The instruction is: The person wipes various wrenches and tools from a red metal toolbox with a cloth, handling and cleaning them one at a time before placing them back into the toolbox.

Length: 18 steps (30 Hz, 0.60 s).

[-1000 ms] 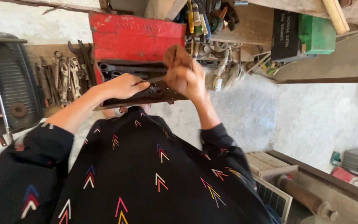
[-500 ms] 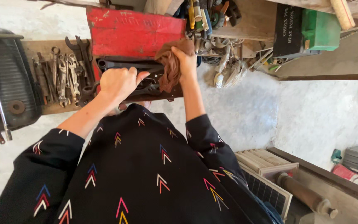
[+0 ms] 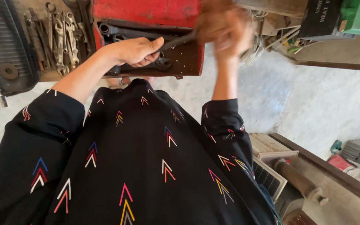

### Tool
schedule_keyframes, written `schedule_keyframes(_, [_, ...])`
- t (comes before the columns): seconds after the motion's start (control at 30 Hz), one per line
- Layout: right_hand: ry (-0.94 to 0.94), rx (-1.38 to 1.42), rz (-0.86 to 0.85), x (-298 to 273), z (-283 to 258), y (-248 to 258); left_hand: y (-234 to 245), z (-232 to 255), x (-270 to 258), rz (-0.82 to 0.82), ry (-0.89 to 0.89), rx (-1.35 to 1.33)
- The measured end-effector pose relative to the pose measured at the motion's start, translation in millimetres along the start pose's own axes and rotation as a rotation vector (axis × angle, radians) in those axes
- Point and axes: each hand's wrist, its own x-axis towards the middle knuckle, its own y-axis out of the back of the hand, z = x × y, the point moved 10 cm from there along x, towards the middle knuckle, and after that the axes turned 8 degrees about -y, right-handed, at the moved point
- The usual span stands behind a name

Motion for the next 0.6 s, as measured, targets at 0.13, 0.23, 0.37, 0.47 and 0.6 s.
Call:
schedule_keyframes(0.13, [-0.454, -0.234, 0.433, -14, 109, 87, 23, 12, 4, 0.308, -0.123, 0.454])
schedule_keyframes(0.23, [-0.632, -0.229, 0.2, -30, 125, 69, 13, 11, 20, 0.424, -0.069, 0.793])
schedule_keyframes(0.37, [-0.65, -0.035, -0.139, -69, 76, 6, 4, -20, 33, 0.443, -0.072, 0.916])
schedule_keyframes(0.47, [-0.639, 0.056, -0.204, -81, 43, -17, 8, -52, 33, 0.488, -0.155, 0.887])
schedule_keyframes(0.6, [-0.759, 0.1, -0.328, -98, 21, -41, 13, -87, 30, 0.511, -0.187, 1.005])
